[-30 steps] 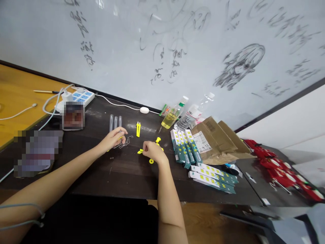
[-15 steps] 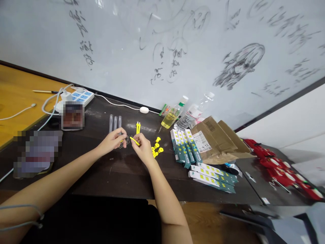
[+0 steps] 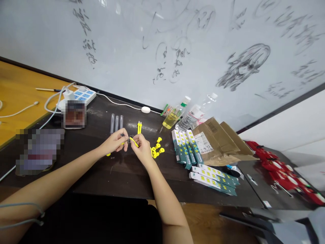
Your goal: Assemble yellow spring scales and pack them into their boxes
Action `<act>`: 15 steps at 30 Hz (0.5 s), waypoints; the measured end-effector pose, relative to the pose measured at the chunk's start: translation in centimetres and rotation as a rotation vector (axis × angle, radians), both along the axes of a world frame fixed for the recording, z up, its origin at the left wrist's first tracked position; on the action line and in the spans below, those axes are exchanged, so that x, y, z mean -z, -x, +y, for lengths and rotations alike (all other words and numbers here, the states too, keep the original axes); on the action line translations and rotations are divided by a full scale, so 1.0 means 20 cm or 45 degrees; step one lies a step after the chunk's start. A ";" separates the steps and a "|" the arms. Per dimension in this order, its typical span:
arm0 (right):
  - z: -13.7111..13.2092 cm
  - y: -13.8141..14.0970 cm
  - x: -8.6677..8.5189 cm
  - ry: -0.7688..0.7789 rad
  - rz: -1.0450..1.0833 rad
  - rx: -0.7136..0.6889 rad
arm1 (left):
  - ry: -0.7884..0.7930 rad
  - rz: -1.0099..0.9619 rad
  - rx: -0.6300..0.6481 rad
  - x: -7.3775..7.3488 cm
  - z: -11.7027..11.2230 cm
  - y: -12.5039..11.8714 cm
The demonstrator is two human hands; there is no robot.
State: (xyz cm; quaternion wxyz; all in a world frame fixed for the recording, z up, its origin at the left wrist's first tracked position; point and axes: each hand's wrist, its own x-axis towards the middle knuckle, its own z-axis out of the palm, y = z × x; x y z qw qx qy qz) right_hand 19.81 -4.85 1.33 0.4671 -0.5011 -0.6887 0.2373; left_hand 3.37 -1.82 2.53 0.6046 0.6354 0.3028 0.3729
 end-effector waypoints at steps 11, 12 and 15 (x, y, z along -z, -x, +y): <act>0.00 0.01 0.01 0.035 0.056 -0.013 | -0.009 0.003 -0.003 0.02 0.01 -0.01; 0.00 0.01 0.01 0.034 0.046 -0.013 | -0.011 0.003 -0.004 0.02 0.01 -0.01; 0.00 0.00 0.02 0.016 -0.010 -0.010 | -0.029 0.003 -0.001 0.03 0.01 -0.01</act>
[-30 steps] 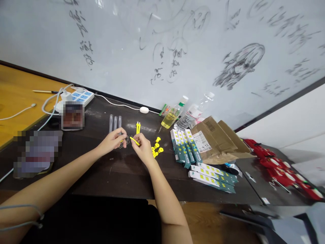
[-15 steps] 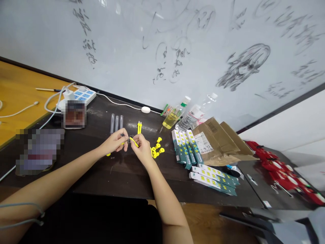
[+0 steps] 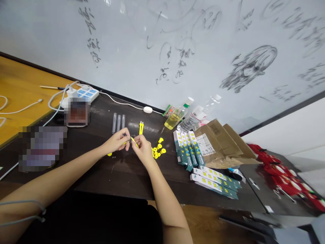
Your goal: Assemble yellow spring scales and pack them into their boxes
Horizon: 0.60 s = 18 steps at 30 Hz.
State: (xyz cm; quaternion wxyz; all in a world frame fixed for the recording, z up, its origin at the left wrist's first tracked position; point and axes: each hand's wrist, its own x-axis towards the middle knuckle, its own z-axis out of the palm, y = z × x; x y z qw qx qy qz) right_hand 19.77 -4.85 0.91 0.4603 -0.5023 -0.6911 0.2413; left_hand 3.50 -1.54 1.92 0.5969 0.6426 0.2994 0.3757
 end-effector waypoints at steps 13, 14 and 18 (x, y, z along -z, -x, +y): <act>0.00 0.05 0.04 0.140 0.543 -0.228 | -0.112 -0.087 -0.087 -0.01 -0.02 -0.01; 0.00 0.05 0.04 0.148 0.573 -0.241 | -0.148 -0.071 -0.113 -0.01 -0.02 -0.01; 0.00 0.06 0.06 0.067 0.428 -0.138 | -0.329 0.119 -0.203 -0.01 -0.04 0.00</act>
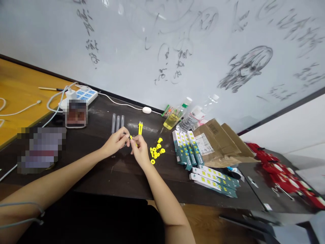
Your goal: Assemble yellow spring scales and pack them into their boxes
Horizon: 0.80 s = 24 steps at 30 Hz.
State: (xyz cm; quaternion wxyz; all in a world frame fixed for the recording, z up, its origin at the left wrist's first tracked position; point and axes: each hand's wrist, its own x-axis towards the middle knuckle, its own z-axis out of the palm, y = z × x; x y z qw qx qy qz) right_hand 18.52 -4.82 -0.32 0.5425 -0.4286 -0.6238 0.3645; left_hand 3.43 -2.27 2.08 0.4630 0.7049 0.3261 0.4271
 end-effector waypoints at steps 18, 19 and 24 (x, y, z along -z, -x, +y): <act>0.02 0.00 -0.04 0.106 0.249 -0.234 | 0.568 -0.450 0.431 -0.01 0.04 0.00; 0.02 -0.01 -0.04 0.112 0.231 -0.239 | 0.633 -0.473 0.455 -0.01 0.04 0.00; 0.04 -0.06 -0.04 0.044 -0.010 -0.198 | 0.817 -0.480 0.553 0.00 0.04 0.01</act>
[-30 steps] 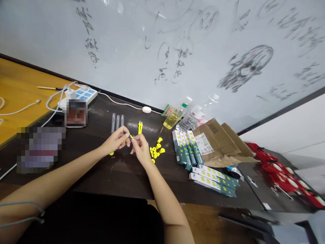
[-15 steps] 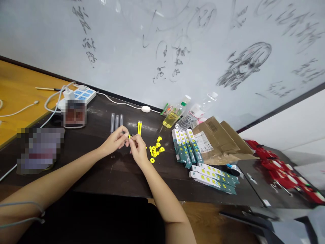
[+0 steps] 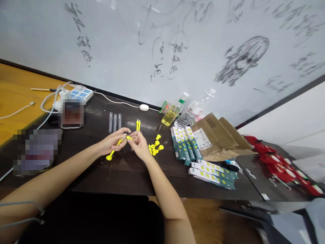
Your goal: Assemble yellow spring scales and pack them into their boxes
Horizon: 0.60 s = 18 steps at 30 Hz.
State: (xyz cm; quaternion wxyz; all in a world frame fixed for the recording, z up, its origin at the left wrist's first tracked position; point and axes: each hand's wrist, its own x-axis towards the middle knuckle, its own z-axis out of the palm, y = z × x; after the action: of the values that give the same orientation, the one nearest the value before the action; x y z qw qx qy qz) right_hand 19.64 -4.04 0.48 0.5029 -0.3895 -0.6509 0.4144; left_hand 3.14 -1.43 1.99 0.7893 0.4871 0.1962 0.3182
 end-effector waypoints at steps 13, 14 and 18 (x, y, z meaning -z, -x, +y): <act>0.00 -0.11 -0.02 -0.627 -0.850 0.401 | -0.140 0.367 -0.138 -0.02 0.00 -0.02; 0.00 -0.11 -0.02 -0.640 -0.862 0.404 | -0.171 0.365 -0.124 -0.01 0.00 -0.02; 0.00 -0.11 -0.02 -0.625 -0.770 0.427 | -0.209 0.375 -0.125 0.00 0.01 -0.01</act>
State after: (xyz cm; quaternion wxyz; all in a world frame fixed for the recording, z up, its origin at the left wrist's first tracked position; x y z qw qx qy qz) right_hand 21.84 -4.00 0.83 0.4276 -0.4628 -0.7761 0.0266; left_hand 3.44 -1.32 2.03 0.6932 0.5810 0.3067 0.2963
